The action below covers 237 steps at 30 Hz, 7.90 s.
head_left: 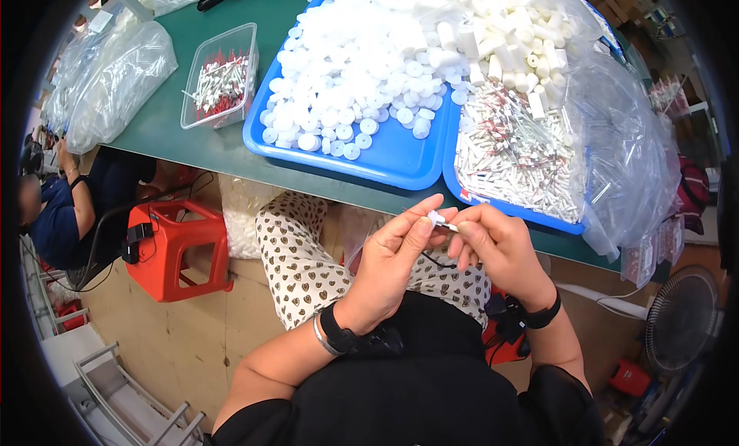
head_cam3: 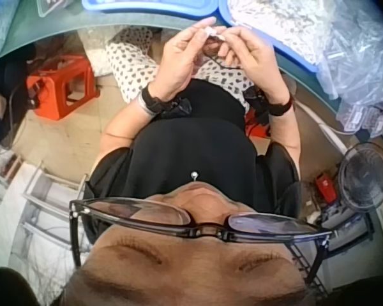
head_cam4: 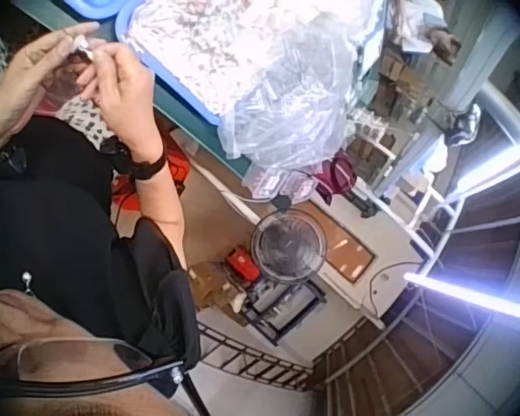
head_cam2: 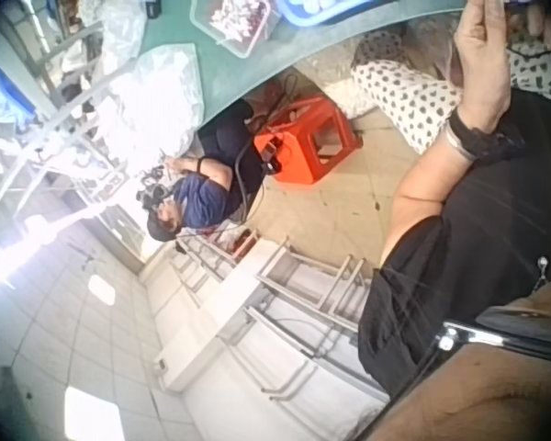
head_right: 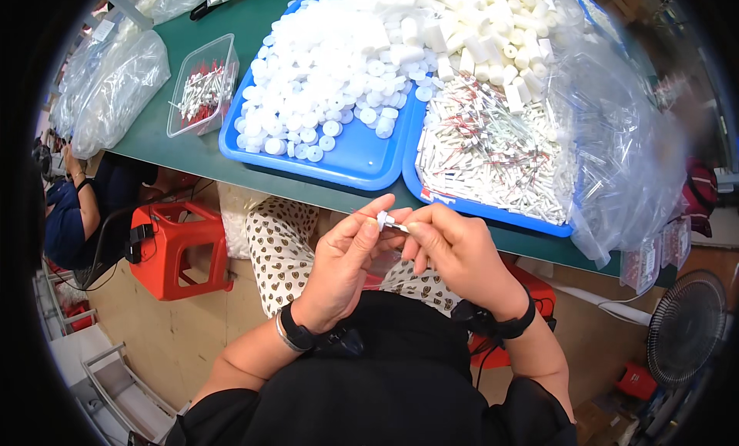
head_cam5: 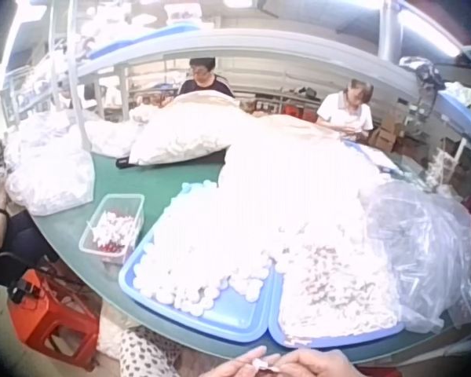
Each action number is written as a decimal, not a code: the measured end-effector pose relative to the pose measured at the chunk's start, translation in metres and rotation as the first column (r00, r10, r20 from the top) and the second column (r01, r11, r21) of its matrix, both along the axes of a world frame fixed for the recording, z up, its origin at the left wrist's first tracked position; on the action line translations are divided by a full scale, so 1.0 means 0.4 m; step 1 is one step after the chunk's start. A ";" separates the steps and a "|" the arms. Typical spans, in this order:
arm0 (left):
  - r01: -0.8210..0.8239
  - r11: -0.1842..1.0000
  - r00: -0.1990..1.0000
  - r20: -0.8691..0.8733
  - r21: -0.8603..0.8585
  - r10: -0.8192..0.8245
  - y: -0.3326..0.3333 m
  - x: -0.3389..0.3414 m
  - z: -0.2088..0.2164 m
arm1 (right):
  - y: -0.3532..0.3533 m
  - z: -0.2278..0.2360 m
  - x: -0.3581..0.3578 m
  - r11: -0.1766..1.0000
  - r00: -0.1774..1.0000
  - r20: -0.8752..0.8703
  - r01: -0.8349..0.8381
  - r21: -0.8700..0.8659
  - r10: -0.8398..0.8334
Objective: The person sits at a table and repeatedly assembles small white plastic components by hand. They pick up a cylindrical piece and a rod-like piece, fit them together, and place the finished unit into a blue tray. The process is continuous and repetitive throughout the clip.
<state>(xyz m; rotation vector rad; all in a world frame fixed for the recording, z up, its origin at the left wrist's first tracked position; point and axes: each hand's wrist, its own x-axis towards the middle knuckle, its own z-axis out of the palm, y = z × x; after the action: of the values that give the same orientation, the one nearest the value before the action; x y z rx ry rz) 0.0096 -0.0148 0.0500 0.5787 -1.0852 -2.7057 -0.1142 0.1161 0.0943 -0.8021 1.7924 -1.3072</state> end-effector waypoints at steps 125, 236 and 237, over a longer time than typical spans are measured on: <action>0.176 0.977 0.970 -0.146 -0.123 -0.194 0.006 0.016 -0.028 | -0.002 -0.117 0.069 0.979 0.687 -0.720 -0.199 -0.049 0.103; 0.056 0.973 0.979 0.181 0.222 -0.098 0.028 0.090 -0.142 | -0.004 -0.254 0.166 0.992 0.992 0.049 -0.118 0.045 0.115; 0.054 0.963 0.960 0.252 0.264 -0.122 0.024 0.087 -0.138 | 0.005 -0.267 0.169 0.989 0.985 -0.098 -0.138 0.052 0.143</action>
<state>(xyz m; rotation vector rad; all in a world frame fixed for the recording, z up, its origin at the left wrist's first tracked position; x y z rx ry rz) 0.0442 -0.0051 -0.0051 0.9828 -0.8363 -2.9326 -0.0466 0.1181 -0.0127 -0.9671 1.8019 -1.1491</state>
